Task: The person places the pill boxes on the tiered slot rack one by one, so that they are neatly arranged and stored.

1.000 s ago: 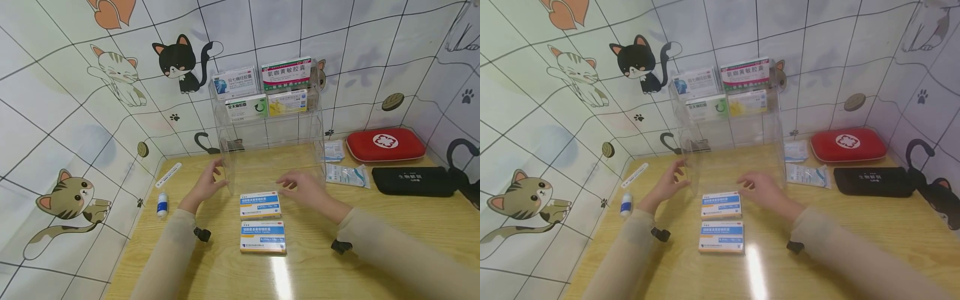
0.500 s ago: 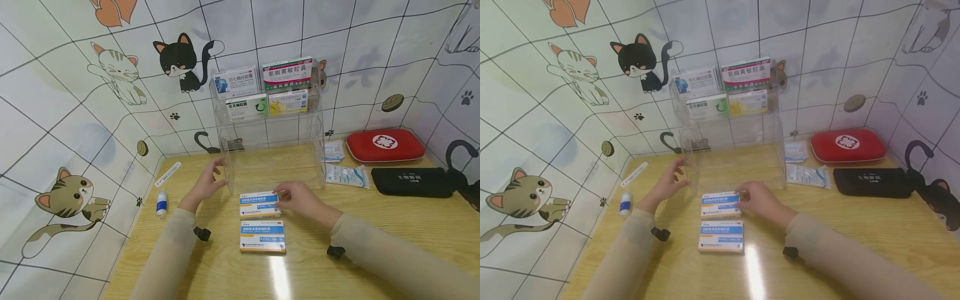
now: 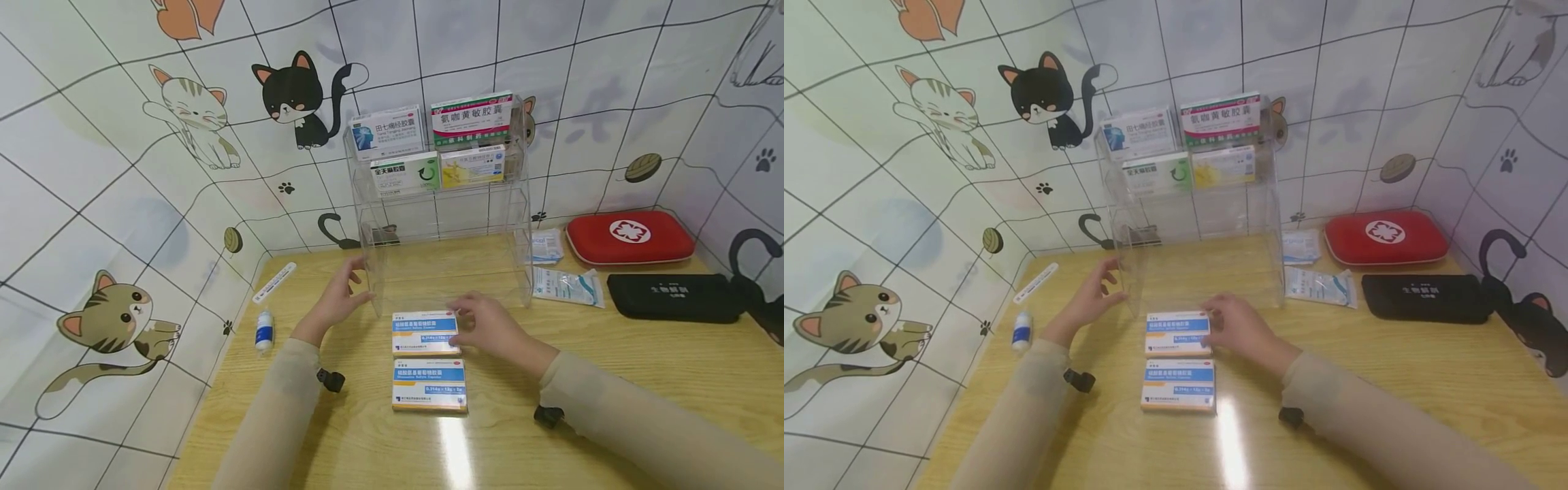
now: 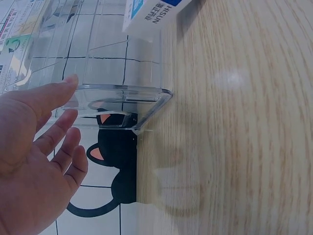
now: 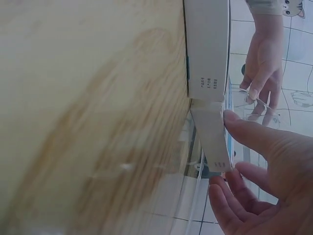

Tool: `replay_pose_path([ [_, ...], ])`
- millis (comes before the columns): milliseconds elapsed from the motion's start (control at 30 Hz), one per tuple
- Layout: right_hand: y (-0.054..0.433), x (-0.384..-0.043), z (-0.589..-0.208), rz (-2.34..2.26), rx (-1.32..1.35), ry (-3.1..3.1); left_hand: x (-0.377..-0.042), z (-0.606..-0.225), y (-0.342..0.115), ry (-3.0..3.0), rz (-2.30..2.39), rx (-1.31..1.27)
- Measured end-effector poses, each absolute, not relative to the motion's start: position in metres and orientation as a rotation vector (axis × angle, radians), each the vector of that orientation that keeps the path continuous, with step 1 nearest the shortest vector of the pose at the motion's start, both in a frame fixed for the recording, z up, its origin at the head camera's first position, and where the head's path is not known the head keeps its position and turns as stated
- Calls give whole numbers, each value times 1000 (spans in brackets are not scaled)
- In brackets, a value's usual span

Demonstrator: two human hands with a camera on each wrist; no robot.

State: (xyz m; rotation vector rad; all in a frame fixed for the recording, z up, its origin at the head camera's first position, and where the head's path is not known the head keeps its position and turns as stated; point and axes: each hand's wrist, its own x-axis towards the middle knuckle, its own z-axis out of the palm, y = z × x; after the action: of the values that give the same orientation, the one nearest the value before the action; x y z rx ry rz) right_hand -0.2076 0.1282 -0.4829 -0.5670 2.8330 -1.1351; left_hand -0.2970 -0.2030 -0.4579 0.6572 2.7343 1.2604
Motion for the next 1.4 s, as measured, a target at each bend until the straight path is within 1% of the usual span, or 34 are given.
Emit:
replay_pose_path([
  [267, 128, -206, -481, -1155, -535, 2833, -297, -458, -202, 2736, 1258, 658],
  [533, 130, -204, -478, -1435, -465, 2735, -298, -460, -202, 2747, 1248, 659],
  [833, 131, -209, -467, -1571, -577, 2818, -298, -459, -203, 2744, 1252, 675],
  [967, 132, -218, -450, -1650, -658, 2870, -298, -459, -203, 2755, 1233, 672],
  [1167, 135, -248, -407, -1778, -787, 2976, -298, -458, -203, 2758, 1232, 673],
  [1400, 135, -282, -363, -1882, -760, 3086, -298, -458, -203, 2737, 1274, 688],
])
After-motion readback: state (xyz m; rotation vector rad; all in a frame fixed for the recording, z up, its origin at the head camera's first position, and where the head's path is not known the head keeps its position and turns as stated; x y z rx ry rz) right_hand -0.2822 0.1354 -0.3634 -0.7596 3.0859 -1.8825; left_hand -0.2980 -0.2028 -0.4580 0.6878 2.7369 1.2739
